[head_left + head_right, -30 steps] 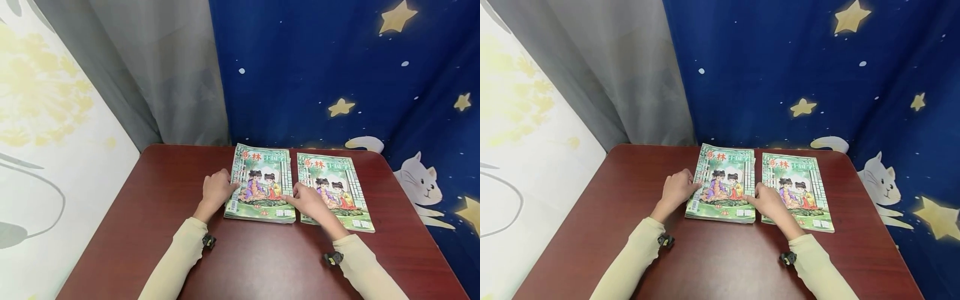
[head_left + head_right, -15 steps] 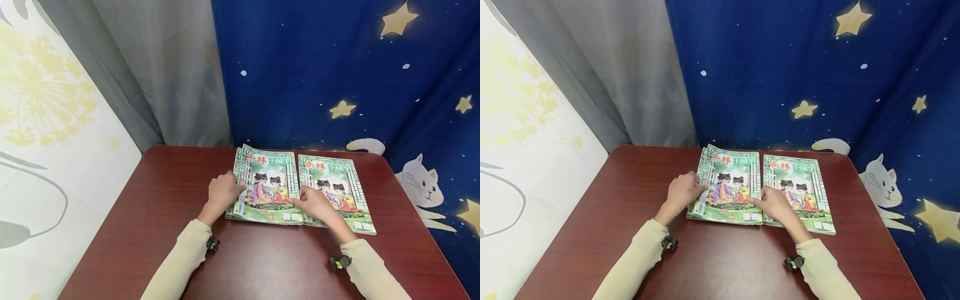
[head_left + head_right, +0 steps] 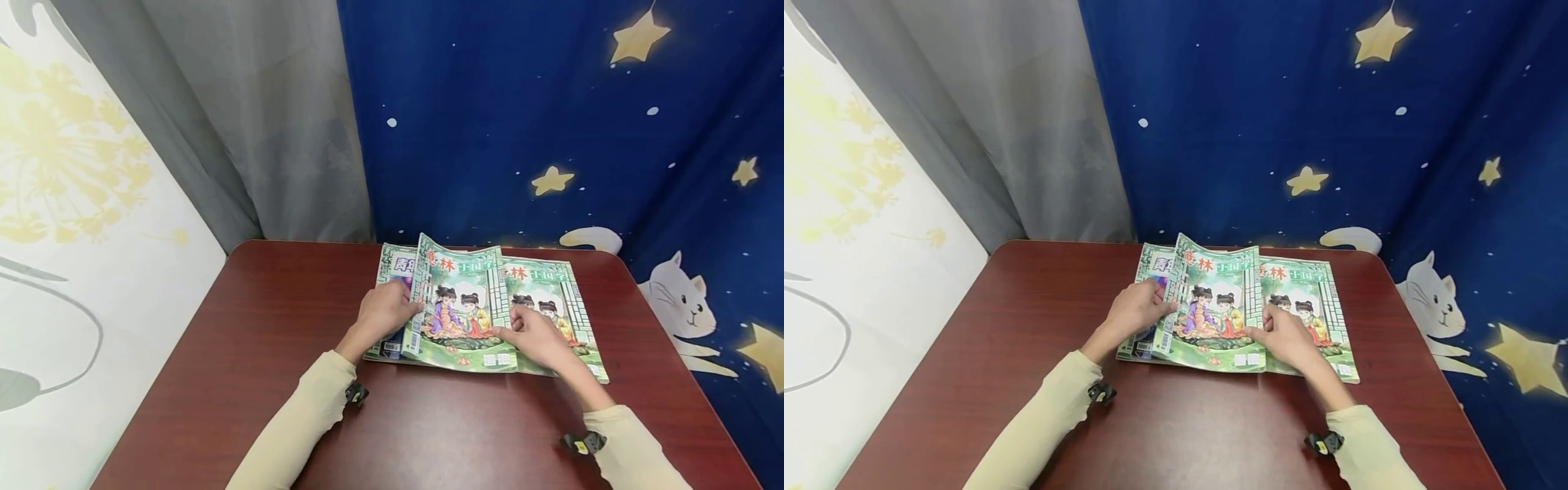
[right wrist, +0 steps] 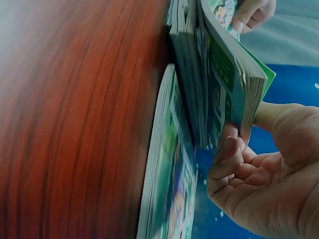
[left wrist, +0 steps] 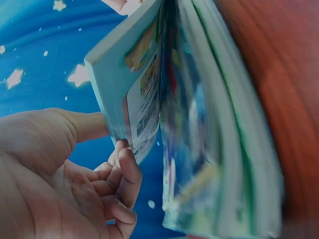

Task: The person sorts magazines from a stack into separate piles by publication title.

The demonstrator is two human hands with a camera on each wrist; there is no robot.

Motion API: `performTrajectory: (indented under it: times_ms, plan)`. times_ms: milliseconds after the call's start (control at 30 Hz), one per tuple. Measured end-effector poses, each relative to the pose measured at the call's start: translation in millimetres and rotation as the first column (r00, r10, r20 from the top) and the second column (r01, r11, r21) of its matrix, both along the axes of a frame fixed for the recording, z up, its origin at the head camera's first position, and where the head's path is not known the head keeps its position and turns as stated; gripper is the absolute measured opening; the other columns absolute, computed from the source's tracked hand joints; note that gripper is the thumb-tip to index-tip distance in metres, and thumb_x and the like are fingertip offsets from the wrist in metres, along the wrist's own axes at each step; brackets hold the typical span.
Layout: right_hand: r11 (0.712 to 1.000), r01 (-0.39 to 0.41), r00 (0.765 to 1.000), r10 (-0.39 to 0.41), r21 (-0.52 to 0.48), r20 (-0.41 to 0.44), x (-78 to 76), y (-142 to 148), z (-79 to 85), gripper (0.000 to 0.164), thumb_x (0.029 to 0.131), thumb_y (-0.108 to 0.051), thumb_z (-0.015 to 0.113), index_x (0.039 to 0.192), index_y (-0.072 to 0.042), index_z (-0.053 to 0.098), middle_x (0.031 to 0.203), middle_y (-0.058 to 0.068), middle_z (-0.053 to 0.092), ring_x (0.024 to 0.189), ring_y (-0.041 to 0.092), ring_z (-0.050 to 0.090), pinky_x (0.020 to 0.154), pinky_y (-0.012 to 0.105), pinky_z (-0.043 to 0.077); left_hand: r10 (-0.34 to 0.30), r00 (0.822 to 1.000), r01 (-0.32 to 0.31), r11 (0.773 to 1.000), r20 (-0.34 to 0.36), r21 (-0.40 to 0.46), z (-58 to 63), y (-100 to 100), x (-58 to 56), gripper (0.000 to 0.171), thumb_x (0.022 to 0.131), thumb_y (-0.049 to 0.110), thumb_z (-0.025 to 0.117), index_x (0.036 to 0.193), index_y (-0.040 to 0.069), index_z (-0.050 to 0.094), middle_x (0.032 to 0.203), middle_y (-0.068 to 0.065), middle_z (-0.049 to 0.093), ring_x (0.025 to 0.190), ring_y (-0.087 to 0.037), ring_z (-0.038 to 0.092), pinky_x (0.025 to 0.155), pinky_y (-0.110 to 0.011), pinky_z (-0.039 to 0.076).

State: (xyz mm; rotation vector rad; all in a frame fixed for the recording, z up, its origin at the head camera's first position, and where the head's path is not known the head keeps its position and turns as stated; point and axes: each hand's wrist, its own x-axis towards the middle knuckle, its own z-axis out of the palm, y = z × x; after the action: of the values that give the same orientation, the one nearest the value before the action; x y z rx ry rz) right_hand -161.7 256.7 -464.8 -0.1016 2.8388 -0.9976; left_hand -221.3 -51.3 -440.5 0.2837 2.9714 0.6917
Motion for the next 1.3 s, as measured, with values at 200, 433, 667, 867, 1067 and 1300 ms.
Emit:
performTrajectory:
  times_ms: [200, 433, 667, 867, 1067, 1300]
  plan:
    - [0.997, 0.067, 0.996, -0.065, 0.032, -0.067, 14.2, 29, 9.9, 0.044, 0.095, -0.044, 0.079, 0.096, -0.009, 0.053, 0.085, 0.003, 0.059, 0.077, 0.017, 0.052, 0.069, 0.032, 0.041, -0.082, 0.997, 0.082, 0.997, 0.006, -0.004, 8.4, 31, -5.1, 0.036, 0.093, 0.048, 0.079, 0.096, 0.013, 0.071, 0.086, 0.002, 0.069, 0.07, -0.013, 0.059, 0.063, -0.032, 0.047]
    - [0.988, 0.139, 0.985, -0.131, 0.066, -0.111, 24.9, 54, 18.1, 0.042, 0.095, -0.042, 0.079, 0.102, -0.006, 0.059, 0.088, 0.006, 0.065, 0.082, 0.017, 0.057, 0.072, 0.03, 0.043, -0.157, 0.988, 0.157, 0.988, 0.006, -0.002, 14.9, 59, -8.9, 0.051, 0.094, 0.049, 0.078, 0.064, 0.018, 0.052, 0.06, 0.007, 0.037, 0.055, -0.011, 0.034, 0.052, -0.029, 0.024]
    - [0.974, 0.219, 0.96, -0.205, 0.055, -0.19, 32.2, 79, 15.3, 0.035, 0.101, -0.04, 0.071, 0.105, -0.006, 0.062, 0.092, 0.008, 0.069, 0.083, 0.015, 0.058, 0.071, 0.024, 0.041, -0.221, 0.975, 0.222, 0.974, 0.028, -0.052, 9.5, 90, -13.0, 0.065, 0.096, 0.056, 0.073, 0.053, 0.021, 0.038, 0.054, 0.008, 0.028, 0.05, -0.01, 0.03, 0.047, -0.027, 0.023]
    - [0.959, 0.282, 0.937, -0.267, 0.038, -0.224, 36.6, 102, 10.3, 0.031, 0.104, -0.039, 0.066, 0.103, -0.008, 0.065, 0.089, 0.007, 0.07, 0.076, 0.002, 0.052, 0.067, 0.02, 0.038, -0.281, 0.959, 0.281, 0.949, 0.019, -0.143, 5.7, 119, -14.4, 0.062, 0.097, 0.06, 0.069, 0.056, 0.022, 0.042, 0.054, 0.008, 0.035, 0.048, -0.01, 0.038, 0.048, -0.028, 0.034]
    - [0.949, 0.313, 0.927, -0.298, 0.031, -0.227, 33.8, 120, 4.5, 0.031, 0.103, -0.038, 0.067, 0.103, -0.007, 0.066, 0.088, 0.005, 0.071, 0.073, -0.002, 0.05, 0.065, 0.02, 0.037, -0.309, 0.951, 0.307, 0.934, 0.015, -0.184, 3.2, 138, -15.8, 0.062, 0.096, 0.061, 0.07, 0.056, 0.022, 0.043, 0.054, 0.007, 0.033, 0.051, -0.01, 0.04, 0.052, -0.029, 0.038]
    - [0.942, 0.331, 0.927, -0.314, 0.053, -0.203, 28.5, 129, -6.5, 0.034, 0.104, -0.039, 0.067, 0.105, -0.005, 0.065, 0.087, 0.006, 0.072, 0.071, 0.0, 0.049, 0.064, 0.022, 0.036, -0.279, 0.959, 0.283, 0.942, 0.051, -0.18, 0.7, 152, -21.5, 0.059, 0.095, 0.057, 0.074, 0.057, 0.023, 0.045, 0.055, 0.008, 0.039, 0.054, -0.011, 0.045, 0.059, -0.03, 0.043]
